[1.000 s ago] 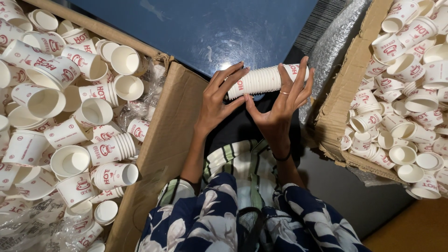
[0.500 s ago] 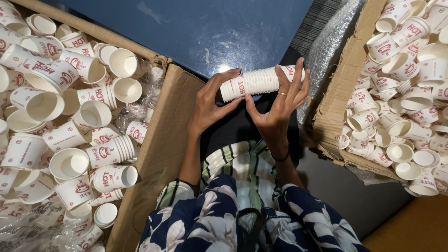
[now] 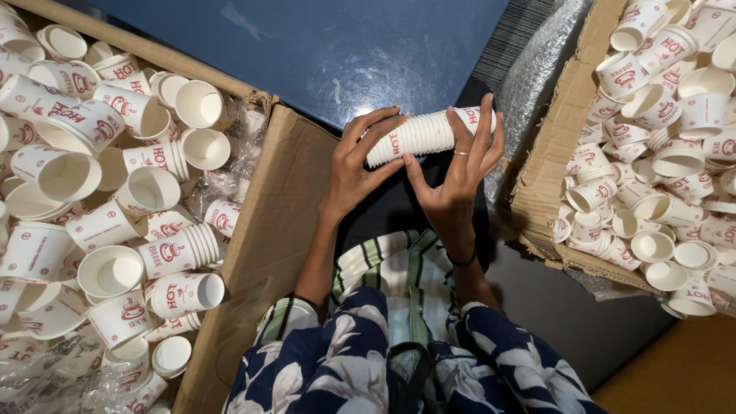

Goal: Sorting, stacking, and bagging paper cups from cardboard boxes.

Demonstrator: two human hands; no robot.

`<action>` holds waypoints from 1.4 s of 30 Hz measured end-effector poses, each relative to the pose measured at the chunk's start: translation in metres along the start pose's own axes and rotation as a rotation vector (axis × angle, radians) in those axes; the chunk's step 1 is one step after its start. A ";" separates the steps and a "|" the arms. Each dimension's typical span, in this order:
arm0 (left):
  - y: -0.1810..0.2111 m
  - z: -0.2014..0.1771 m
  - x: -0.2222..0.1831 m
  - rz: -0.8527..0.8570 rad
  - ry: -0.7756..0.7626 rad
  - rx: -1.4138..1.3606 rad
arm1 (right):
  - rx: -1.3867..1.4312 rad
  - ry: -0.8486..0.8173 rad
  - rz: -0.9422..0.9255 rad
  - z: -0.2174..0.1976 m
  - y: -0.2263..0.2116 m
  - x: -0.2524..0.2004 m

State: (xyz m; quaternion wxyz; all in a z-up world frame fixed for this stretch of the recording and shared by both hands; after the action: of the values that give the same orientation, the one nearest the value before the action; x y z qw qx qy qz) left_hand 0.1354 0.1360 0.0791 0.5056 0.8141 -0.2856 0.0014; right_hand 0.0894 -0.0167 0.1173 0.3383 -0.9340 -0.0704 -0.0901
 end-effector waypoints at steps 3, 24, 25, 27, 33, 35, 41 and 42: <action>0.003 -0.002 0.001 0.011 0.006 -0.006 | -0.008 0.008 0.005 -0.003 -0.002 0.001; -0.003 -0.003 -0.001 0.013 0.009 -0.037 | 0.004 -0.016 0.035 -0.001 0.001 0.000; -0.003 -0.003 -0.002 0.016 0.011 -0.041 | 0.006 -0.016 0.035 -0.002 0.001 0.000; -0.003 -0.004 -0.002 0.020 0.012 -0.042 | 0.009 -0.015 0.034 -0.001 0.000 0.000; 0.002 -0.010 -0.002 0.029 0.006 -0.049 | -0.006 -0.011 0.037 -0.005 -0.003 0.002; 0.000 -0.012 -0.004 0.013 -0.010 -0.080 | 0.022 -0.015 0.052 -0.006 -0.003 0.003; 0.009 -0.015 0.003 -0.003 -0.041 -0.069 | 0.011 -0.013 0.048 -0.004 0.000 0.002; 0.012 -0.012 0.006 -0.004 -0.040 -0.069 | 0.012 -0.014 0.048 -0.005 -0.002 0.002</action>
State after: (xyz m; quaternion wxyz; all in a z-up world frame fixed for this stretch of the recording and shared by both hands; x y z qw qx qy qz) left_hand 0.1383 0.1389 0.0965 0.5277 0.7966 -0.2937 -0.0259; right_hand 0.0907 -0.0183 0.1221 0.3454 -0.9341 -0.0510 -0.0749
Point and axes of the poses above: each hand's wrist, its own x-axis towards the middle knuckle, its own z-axis out of the palm, y = z × x, the point moved 10 cm from there along x, towards the middle knuckle, and after that the axes turned 14 degrees about -y, right-handed, at the moved point
